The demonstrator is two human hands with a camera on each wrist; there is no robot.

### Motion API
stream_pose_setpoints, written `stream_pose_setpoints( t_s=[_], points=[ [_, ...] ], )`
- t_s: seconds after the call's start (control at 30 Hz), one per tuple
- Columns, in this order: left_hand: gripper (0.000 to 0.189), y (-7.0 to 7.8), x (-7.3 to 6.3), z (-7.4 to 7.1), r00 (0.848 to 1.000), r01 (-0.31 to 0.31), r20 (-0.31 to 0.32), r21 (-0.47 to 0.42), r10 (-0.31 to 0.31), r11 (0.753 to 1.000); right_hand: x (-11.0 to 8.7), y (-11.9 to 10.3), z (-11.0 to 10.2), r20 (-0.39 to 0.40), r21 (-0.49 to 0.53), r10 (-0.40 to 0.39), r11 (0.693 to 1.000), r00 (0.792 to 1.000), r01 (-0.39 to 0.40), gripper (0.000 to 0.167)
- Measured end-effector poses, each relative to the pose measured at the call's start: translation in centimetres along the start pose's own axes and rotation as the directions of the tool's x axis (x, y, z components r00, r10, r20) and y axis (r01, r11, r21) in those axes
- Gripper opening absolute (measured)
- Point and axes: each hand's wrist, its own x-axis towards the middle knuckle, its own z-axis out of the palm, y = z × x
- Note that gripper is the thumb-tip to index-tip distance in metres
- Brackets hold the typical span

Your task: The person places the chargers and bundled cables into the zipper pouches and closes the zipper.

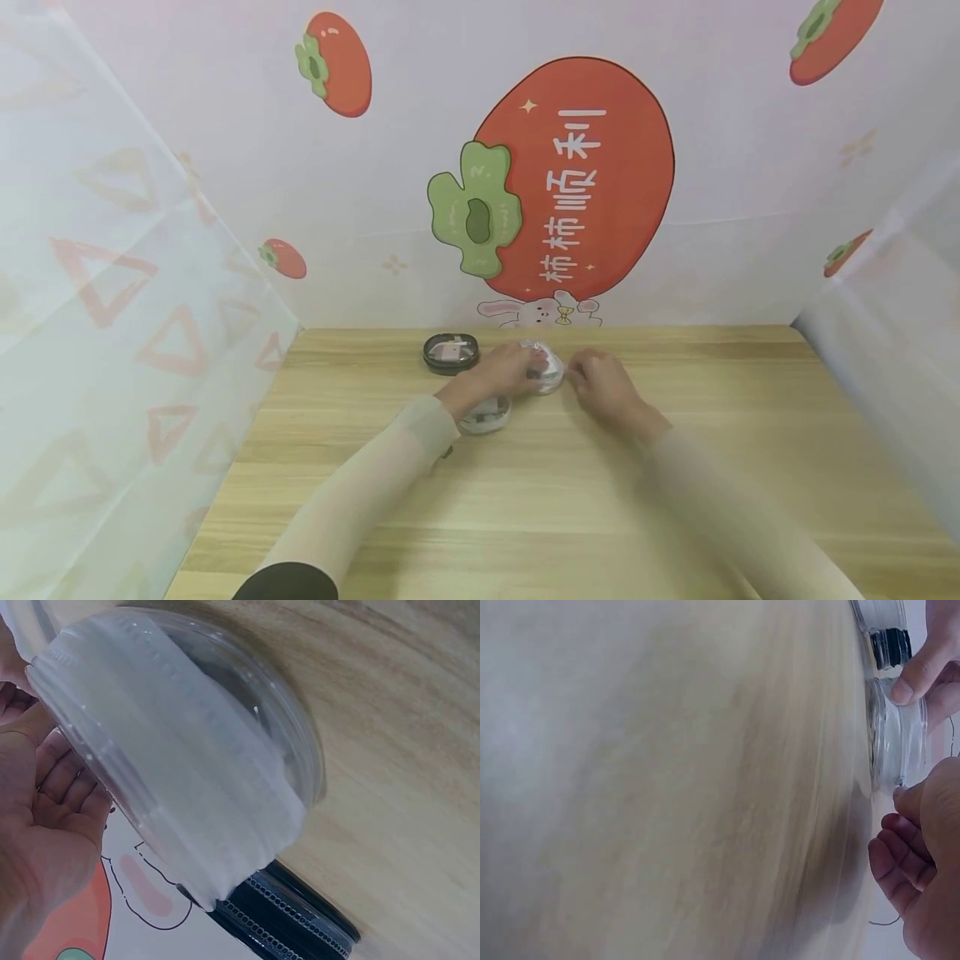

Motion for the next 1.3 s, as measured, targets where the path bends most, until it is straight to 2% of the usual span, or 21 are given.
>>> stream_pose_setpoints(
  t_s=[0.17, 0.33, 0.63, 0.9, 1.2, 1.3],
  points=[
    [0.035, 0.0, 0.1, 0.0, 0.999, -0.046, -0.02, 0.053, 0.047, 0.998, 0.1, 0.3, 0.3, -0.025, -0.015, -0.019, 1.0, 0.999, 0.019, 0.007],
    [0.042, 0.0, 0.2, 0.1, 1.0, -0.023, -0.013, 0.042, 0.024, 0.999, 0.5, 0.3, 0.3, -0.022, -0.01, -0.012, 1.0, 1.0, 0.012, 0.007],
    [0.045, -0.2, 0.1, 0.1, 0.999, -0.026, -0.019, 0.006, 0.027, 1.0, 1.3, 0.6, 0.4, -0.025, 0.008, -0.013, 1.0, 1.0, 0.013, 0.006],
    [0.044, -0.2, -0.1, -0.2, 0.999, -0.034, -0.014, -0.025, 0.034, 0.999, 1.9, 0.7, 0.6, -0.008, 0.049, 0.031, 0.998, 0.999, -0.03, 0.008],
    [0.044, -1.0, -0.1, -0.2, 0.998, -0.06, -0.018, -0.032, 0.059, 0.998, 1.6, 0.8, 0.8, -0.021, 0.112, 0.046, 0.993, 0.999, -0.043, 0.008],
    [0.046, -1.1, -0.2, -0.2, 0.999, -0.049, -0.023, -0.021, 0.048, 0.999, 1.4, 0.6, 0.9, -0.032, 0.118, 0.043, 0.992, 0.999, -0.039, 0.007]
  ],
)
